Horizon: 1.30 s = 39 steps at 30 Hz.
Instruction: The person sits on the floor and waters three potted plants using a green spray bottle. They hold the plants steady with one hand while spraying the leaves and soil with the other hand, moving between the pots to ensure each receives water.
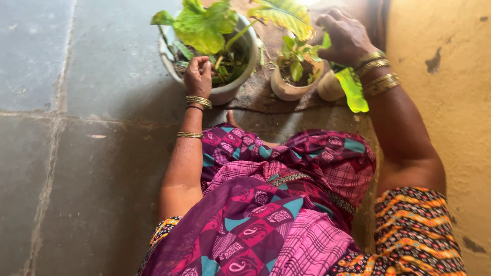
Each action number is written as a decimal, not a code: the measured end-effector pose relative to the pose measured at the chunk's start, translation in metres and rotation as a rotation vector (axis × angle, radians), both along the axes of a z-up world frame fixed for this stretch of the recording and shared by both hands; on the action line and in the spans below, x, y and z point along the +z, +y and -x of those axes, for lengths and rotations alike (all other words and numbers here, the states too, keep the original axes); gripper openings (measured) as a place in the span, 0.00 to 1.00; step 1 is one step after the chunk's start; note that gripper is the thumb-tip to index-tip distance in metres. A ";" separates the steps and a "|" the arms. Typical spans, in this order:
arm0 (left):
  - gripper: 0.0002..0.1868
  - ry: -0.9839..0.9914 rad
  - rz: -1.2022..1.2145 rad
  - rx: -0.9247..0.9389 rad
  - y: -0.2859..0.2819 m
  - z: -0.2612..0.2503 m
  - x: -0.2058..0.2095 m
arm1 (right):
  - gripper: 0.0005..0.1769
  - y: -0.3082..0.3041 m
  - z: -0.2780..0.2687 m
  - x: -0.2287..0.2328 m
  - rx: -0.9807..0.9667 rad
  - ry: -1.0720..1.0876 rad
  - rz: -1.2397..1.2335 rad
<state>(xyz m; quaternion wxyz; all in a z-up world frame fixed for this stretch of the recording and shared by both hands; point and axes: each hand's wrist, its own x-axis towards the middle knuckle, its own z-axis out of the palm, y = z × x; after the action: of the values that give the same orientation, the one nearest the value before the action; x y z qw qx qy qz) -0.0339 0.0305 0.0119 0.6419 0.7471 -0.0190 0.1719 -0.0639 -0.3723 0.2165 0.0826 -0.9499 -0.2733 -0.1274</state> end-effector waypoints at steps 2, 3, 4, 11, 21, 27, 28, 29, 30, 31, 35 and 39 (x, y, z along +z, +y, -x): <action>0.07 0.114 0.170 0.023 0.007 -0.004 -0.001 | 0.33 0.005 0.005 0.012 -0.032 0.067 -0.024; 0.06 0.186 0.207 0.085 0.011 -0.006 -0.001 | 0.33 0.010 0.006 0.017 -0.020 0.073 -0.007; 0.06 0.259 0.245 0.145 0.017 -0.008 -0.001 | 0.33 0.015 0.007 0.023 -0.010 0.080 0.011; 0.07 -0.514 0.098 0.279 0.057 -0.055 0.069 | 0.34 0.064 -0.026 0.061 0.186 -0.012 0.043; 0.16 0.524 -0.117 -0.235 -0.026 -0.111 0.167 | 0.22 0.182 -0.137 0.009 0.001 0.230 0.254; 0.14 0.485 0.081 -0.291 -0.024 -0.110 0.167 | 0.23 0.208 -0.125 0.015 0.086 0.049 0.193; 0.14 0.474 0.073 -0.279 -0.019 -0.110 0.166 | 0.23 0.206 -0.122 0.021 0.126 0.007 0.142; 0.14 0.462 0.053 -0.264 -0.017 -0.110 0.166 | 0.24 0.204 -0.117 0.028 0.167 -0.034 0.090; 0.14 0.448 0.028 -0.249 -0.015 -0.111 0.167 | 0.23 0.198 -0.110 0.037 0.118 0.084 0.024; 0.14 0.433 0.002 -0.234 -0.012 -0.111 0.167 | 0.22 0.188 -0.102 0.048 0.068 0.201 -0.041; 0.14 0.386 -0.126 -0.145 0.002 -0.110 0.163 | 0.23 0.140 -0.051 0.079 -0.146 0.454 -0.234; 0.15 0.329 -0.207 -0.059 0.016 -0.108 0.155 | 0.24 0.082 -0.018 0.085 -0.072 0.130 -0.137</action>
<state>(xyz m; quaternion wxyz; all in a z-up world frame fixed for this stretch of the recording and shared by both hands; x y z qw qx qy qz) 0.0746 0.0467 0.1664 0.5609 0.8262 0.0466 0.0256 -0.0455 -0.2904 0.3013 0.1604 -0.9574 -0.2238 -0.0871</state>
